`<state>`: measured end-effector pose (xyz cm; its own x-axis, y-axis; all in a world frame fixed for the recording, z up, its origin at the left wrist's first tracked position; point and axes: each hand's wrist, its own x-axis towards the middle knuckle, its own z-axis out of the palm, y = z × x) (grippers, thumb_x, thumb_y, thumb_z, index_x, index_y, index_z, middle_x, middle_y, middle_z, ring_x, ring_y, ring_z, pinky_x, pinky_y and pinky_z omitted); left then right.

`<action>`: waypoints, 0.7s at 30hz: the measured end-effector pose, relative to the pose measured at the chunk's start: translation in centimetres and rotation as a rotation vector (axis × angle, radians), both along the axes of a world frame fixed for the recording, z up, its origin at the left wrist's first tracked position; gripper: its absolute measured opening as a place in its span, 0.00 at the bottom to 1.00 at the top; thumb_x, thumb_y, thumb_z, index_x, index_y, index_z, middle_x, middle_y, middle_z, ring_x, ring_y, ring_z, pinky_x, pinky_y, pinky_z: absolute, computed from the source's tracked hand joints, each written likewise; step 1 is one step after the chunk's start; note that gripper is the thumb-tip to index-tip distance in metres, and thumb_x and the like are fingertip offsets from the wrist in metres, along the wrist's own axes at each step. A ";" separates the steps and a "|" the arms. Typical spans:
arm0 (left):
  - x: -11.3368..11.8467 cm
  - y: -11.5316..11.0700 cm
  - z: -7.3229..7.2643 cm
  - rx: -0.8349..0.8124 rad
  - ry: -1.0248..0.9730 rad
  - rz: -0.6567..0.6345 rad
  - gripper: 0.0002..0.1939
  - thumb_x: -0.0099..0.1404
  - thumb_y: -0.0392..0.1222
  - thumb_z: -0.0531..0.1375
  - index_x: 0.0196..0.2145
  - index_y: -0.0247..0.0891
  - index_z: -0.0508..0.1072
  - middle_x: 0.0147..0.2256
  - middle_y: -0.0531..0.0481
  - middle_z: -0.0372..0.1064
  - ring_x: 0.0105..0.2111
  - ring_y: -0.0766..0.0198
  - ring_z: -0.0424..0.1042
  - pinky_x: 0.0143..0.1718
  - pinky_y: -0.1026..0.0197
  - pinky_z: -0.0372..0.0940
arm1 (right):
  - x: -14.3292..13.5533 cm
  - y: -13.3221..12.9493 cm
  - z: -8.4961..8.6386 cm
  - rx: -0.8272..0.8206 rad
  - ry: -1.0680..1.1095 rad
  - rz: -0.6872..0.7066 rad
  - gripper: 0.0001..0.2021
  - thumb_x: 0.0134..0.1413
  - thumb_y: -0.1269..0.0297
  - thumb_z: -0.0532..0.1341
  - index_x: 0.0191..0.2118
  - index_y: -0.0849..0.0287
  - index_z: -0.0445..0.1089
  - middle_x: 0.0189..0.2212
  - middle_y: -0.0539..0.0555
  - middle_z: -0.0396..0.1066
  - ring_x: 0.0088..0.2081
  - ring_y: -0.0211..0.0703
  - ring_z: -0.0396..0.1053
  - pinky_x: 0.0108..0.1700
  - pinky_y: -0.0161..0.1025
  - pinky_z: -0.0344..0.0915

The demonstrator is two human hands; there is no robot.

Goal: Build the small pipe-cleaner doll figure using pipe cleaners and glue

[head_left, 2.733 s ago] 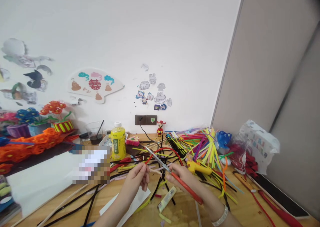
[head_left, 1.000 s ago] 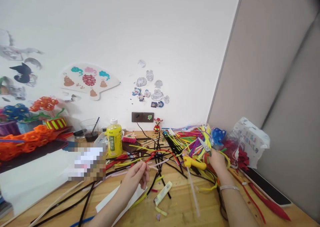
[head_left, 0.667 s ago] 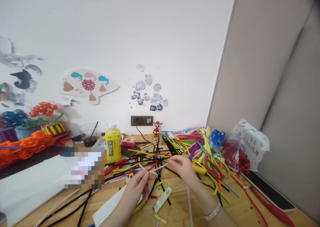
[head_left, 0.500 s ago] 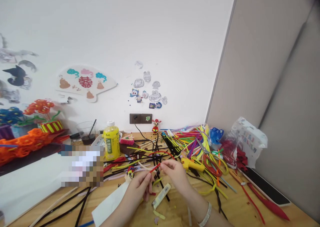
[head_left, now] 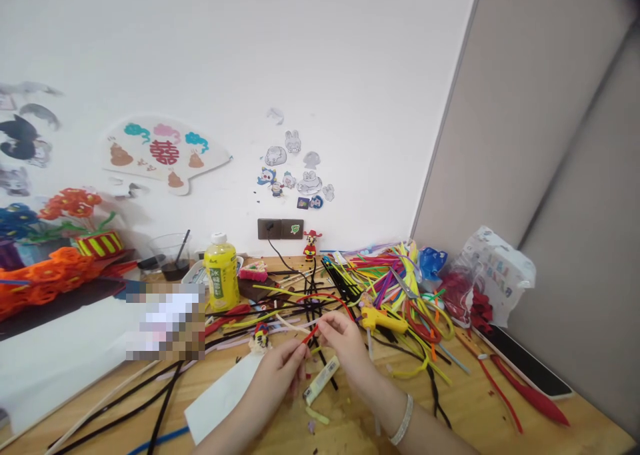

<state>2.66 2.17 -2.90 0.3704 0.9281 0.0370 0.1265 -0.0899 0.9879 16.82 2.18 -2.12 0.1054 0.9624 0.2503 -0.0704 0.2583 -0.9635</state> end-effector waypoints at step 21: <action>-0.9 0.3 2.0 -0.088 -0.195 0.041 0.22 0.47 0.62 0.57 0.19 0.38 0.61 0.12 0.60 0.58 0.10 0.72 0.55 0.14 0.67 0.51 | 0.0 -0.4 0.0 0.191 -0.503 0.016 0.05 0.52 0.67 0.56 0.28 0.60 0.66 0.25 0.50 0.66 0.28 0.39 0.64 0.32 0.35 0.60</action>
<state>1.79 2.43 -0.87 0.3259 0.9451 0.0224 -0.0660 -0.0009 0.9978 16.86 1.74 -2.13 -0.0870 0.8952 0.4371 0.3823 0.4352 -0.8151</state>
